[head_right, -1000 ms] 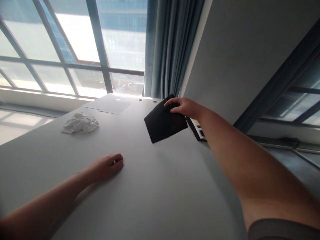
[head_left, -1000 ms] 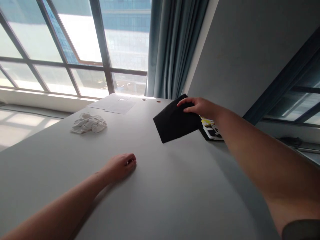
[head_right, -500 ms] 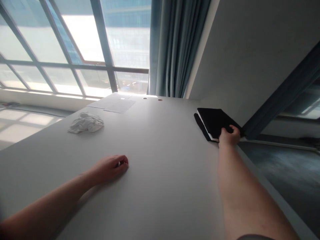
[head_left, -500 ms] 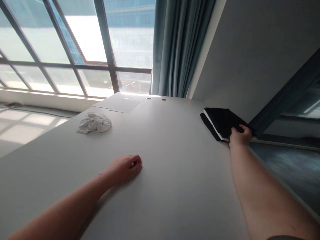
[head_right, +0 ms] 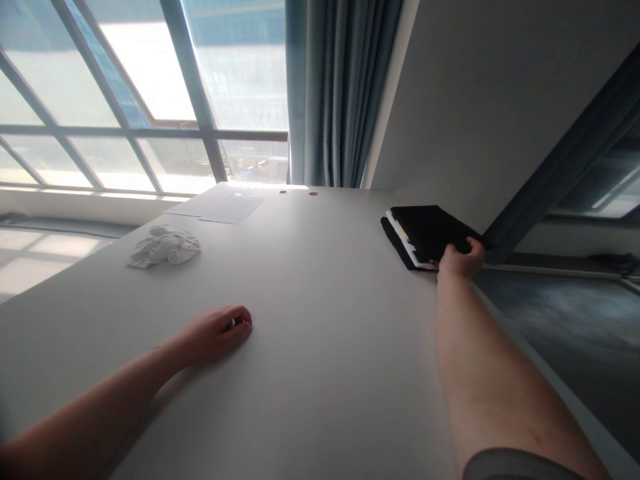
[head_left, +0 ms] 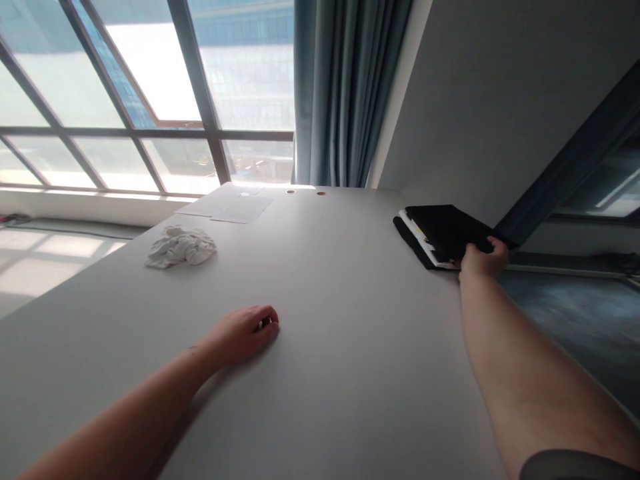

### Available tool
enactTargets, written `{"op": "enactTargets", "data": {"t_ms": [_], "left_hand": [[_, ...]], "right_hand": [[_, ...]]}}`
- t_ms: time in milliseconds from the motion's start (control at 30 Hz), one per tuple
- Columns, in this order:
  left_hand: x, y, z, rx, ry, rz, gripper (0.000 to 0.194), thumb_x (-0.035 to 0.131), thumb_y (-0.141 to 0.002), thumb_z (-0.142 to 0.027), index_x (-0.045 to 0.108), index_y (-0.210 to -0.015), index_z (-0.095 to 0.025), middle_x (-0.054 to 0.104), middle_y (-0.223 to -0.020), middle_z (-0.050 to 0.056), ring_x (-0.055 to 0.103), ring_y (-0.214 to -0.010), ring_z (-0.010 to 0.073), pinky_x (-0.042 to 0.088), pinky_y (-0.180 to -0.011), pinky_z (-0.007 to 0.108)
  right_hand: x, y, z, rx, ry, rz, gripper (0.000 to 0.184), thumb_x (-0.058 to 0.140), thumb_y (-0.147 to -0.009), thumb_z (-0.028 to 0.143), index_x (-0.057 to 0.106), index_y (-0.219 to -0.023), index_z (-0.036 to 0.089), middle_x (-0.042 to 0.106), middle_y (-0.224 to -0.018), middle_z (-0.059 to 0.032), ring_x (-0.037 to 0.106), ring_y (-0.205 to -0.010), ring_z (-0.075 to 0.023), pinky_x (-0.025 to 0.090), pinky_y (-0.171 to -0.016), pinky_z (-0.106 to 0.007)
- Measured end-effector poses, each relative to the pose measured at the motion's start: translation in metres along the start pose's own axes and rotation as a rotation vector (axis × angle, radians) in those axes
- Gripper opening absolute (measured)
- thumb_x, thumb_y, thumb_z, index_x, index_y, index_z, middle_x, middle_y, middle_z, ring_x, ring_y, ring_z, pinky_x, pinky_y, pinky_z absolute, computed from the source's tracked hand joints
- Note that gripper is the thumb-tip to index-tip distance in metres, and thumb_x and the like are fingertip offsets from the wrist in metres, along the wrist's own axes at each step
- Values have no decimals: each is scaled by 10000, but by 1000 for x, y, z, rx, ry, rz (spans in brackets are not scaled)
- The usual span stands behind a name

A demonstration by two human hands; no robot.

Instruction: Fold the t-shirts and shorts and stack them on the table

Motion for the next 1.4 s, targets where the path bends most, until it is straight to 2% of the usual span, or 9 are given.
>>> {"op": "enactTargets", "data": {"t_ms": [100, 233, 367, 567, 700, 800, 933, 1100, 1400], "left_hand": [[-2, 1, -1, 11, 8, -7, 266, 478, -945, -413, 693, -991, -264, 719, -869, 9, 621, -775, 188, 405, -689, 282], [-2, 0, 1, 36, 25, -19, 277, 486, -941, -417, 709, -969, -254, 721, -850, 12, 609, -740, 180, 397, -664, 281], [-3, -12, 20, 27, 88, -141, 294, 483, -948, -410, 718, -924, -233, 691, -755, 0, 581, -678, 166, 399, -638, 276], [-37, -50, 87, 13, -45, -551, 260, 516, -910, -274, 717, -1066, -220, 708, -1072, 80, 656, -1020, 244, 499, -993, 373], [-79, -61, 161, -388, -151, -772, 545, 605, -880, -266, 593, -1424, -241, 404, -1587, 149, 391, -1455, 393, 340, -1204, 556], [-101, -62, 209, -614, -99, -786, 679, 598, -909, -371, 463, -1558, -222, 209, -1697, 204, 280, -1506, 479, 306, -1173, 661], [-110, -70, 243, -750, -118, -643, 696, 567, -898, -537, 507, -1532, -256, 309, -1659, 227, 346, -1472, 483, 317, -1144, 666], [-103, -83, 232, -760, -182, -571, 632, 506, -915, -513, 563, -1471, -219, 407, -1587, 274, 425, -1401, 492, 360, -1071, 689], [-62, -114, 127, -691, -205, -572, 539, 463, -949, -431, 621, -1363, -123, 412, -1543, 361, 436, -1358, 530, 343, -1016, 685]], "right_hand": [[-13, 7, 12, 56, 109, 61, 434, 743, -780, 148, 700, -1199, 48, 498, -1324, -322, 519, -1193, -346, 426, -953, -525], [-25, 32, 57, -234, 267, 168, 452, 561, -956, 263, 631, -1385, 136, 302, -1566, -282, 265, -1473, -366, 280, -1083, -590], [-12, 55, 64, -197, 338, 484, 601, 313, -1068, 443, 448, -1601, 198, 231, -1674, -223, 121, -1538, -342, 233, -1098, -628], [-10, 68, 55, -96, 350, 655, 687, 194, -1076, 546, 281, -1685, 240, 172, -1725, -185, 42, -1582, -301, 232, -1126, -622], [-28, 87, 65, -178, 393, 632, 680, 241, -1069, 556, 339, -1664, 244, 118, -1739, -177, 27, -1594, -362, 180, -1180, -648], [-37, 111, 82, -341, 370, 597, 641, 361, -1050, 504, 400, -1632, 238, 157, -1725, -181, 68, -1588, -399, 184, -1205, -665], [-34, 154, 111, -616, 258, 684, 595, 503, -995, 410, 516, -1557, 214, 282, -1678, -177, 163, -1574, -402, 259, -1216, -623], [-30, 204, 151, -732, 177, 827, 558, 511, -984, 387, 566, -1516, 226, 310, -1675, -154, 169, -1585, -387, 232, -1247, -600], [-49, 269, 222, -744, 179, 1032, 597, 432, -1026, 379, 460, -1594, 199, 308, -1695, -152, 136, -1609, -332, 120, -1287, -552]]}}
Point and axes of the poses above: each hand's wrist, its own y-axis away from the middle knuckle, its own x-axis out of the palm, z = x × y, the point moved 5 cm from there along -y, towards the middle knuckle
